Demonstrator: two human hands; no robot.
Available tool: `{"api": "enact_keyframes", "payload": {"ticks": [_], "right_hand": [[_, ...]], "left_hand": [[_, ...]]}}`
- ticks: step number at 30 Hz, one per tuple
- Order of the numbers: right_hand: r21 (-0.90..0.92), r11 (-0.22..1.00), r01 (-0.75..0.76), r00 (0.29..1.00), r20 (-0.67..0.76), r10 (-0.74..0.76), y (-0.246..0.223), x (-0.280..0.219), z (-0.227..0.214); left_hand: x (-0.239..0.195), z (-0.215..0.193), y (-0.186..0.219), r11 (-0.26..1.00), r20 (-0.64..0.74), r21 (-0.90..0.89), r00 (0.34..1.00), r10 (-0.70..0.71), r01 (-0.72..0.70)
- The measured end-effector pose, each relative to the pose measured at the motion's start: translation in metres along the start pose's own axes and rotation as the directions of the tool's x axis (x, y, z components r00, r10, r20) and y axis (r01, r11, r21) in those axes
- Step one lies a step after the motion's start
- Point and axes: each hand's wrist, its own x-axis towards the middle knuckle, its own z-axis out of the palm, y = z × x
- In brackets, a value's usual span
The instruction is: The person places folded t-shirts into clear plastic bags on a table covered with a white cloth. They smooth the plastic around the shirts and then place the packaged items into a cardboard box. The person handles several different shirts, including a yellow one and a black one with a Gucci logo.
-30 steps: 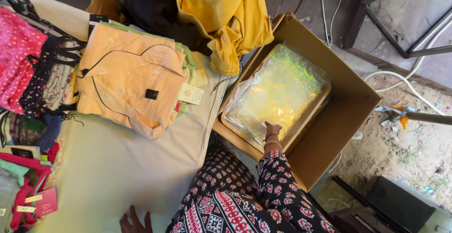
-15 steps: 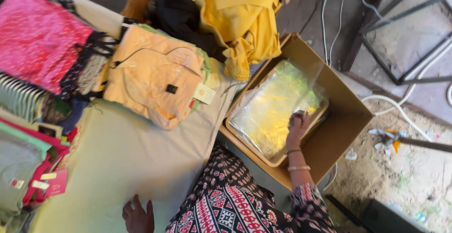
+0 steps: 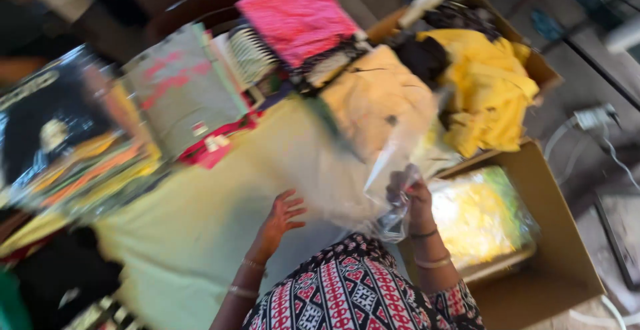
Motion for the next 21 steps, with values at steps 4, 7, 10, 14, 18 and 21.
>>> {"api": "enact_keyframes", "payload": {"ticks": [4, 7, 10, 14, 18, 21], "right_hand": [[-0.018, 0.958, -0.287, 0.956, 0.052, 0.288, 0.091, 0.045, 0.040], [-0.252, 0.884, -0.393, 0.890, 0.139, 0.435, 0.144, 0.072, 0.073], [-0.529, 0.770, -0.358, 0.875, 0.097, 0.474, 0.186, 0.084, 0.094], [-0.818, 0.506, -0.272, 0.902, -0.033, 0.431, 0.232, 0.081, 0.079], [-0.915, 0.279, -0.293, 0.929, -0.203, 0.309, 0.256, 0.055, 0.052], [-0.914, 0.214, -0.344, 0.937, -0.318, 0.149, 0.261, 0.032, 0.015]], "left_hand": [[-0.021, -0.032, 0.028, 0.888, 0.075, -0.453, 0.988, 0.131, -0.084], [-0.042, -0.068, 0.031, 0.758, 0.001, -0.633, 0.979, 0.205, -0.158], [-0.056, -0.118, 0.001, 0.839, -0.196, -0.485, 0.966, 0.170, -0.246], [-0.070, -0.162, -0.037, 0.965, -0.440, -0.217, 0.897, 0.034, -0.144], [-0.083, -0.165, -0.047, 0.974, -0.486, -0.180, 0.873, 0.031, -0.135], [-0.089, -0.161, -0.061, 0.965, -0.496, -0.157, 0.862, 0.107, -0.210]]}}
